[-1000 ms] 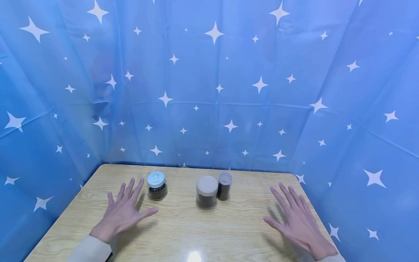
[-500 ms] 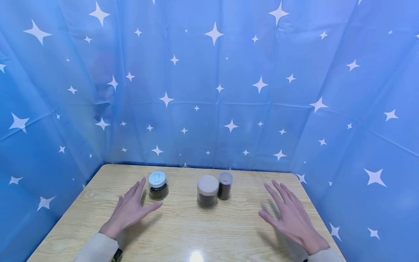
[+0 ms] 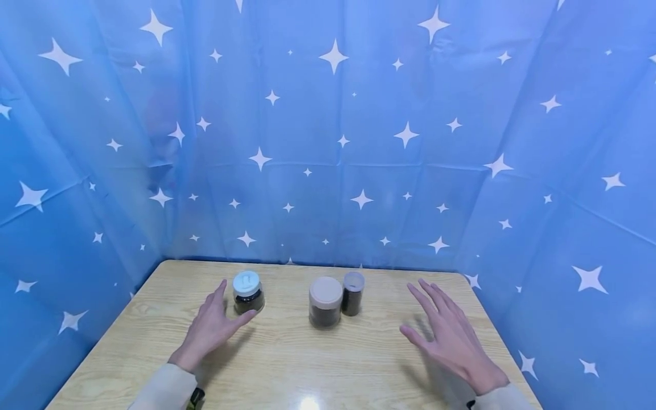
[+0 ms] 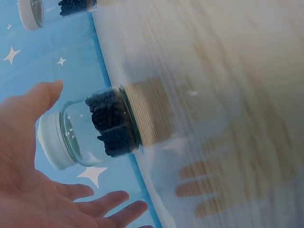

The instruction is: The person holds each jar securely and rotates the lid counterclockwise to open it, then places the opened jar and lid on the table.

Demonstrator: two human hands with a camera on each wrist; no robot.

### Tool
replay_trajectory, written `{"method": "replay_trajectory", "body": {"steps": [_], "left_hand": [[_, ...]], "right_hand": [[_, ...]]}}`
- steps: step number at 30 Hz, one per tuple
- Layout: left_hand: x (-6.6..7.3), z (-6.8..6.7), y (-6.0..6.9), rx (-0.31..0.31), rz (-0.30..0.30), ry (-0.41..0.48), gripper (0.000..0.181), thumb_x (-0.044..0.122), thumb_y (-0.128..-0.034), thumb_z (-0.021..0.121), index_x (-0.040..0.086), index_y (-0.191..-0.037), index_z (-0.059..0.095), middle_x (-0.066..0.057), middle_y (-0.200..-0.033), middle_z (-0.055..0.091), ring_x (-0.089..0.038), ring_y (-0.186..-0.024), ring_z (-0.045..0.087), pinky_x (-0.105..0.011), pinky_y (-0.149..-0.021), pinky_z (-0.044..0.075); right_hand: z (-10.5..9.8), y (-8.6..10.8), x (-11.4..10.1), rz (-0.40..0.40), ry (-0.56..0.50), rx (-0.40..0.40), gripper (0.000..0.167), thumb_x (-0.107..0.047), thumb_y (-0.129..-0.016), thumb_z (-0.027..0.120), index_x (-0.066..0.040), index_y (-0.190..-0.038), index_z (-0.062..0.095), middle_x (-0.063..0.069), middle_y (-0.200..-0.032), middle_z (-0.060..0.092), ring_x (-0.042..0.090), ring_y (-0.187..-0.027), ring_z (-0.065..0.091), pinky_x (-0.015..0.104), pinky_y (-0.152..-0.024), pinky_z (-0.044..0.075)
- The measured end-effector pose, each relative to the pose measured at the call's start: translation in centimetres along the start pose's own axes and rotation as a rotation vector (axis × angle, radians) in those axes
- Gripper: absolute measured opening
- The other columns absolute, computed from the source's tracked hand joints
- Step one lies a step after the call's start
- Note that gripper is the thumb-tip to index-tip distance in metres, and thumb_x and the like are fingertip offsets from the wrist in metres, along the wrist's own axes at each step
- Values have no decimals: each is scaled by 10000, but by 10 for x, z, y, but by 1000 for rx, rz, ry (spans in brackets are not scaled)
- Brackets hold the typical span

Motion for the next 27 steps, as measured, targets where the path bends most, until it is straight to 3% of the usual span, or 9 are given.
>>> {"method": "replay_trajectory", "body": {"steps": [6, 18, 27], "left_hand": [[6, 5, -6, -4, -4, 51, 1300, 677, -1012, 830, 8, -1856, 101, -419, -1847, 246, -690, -1653, 361, -867, -1257, 417], [12, 10, -16, 44, 90, 137, 1185, 422, -990, 939, -104, -1789, 240, -417, -1777, 410, -623, -1646, 437, -783, -1314, 430], [11, 14, -22, 65, 64, 178, 1121, 383, -985, 948, -85, -1767, 294, -386, -1733, 498, -599, -1606, 509, -762, -1304, 456]], "right_hand": [[3, -11, -6, -32, -15, 10, 910, -535, -1028, 836, -218, -1794, 462, 164, -1827, 492, 514, -1631, 497, 806, -1227, 448], [10, -22, -20, -49, -47, 8, 873, -511, -1041, 834, -201, -1779, 486, 144, -1829, 493, 486, -1633, 511, 791, -1222, 470], [14, -29, -29, -70, -60, 20, 866, -498, -1041, 832, -206, -1779, 486, 153, -1820, 500, 477, -1629, 524, 798, -1200, 503]]}}
Point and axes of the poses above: each hand's wrist, its own y-axis away from the middle knuckle, its own z-axis out of the palm, x = y × z, the point moved 4 cm from there along -y, towards the middle knuckle
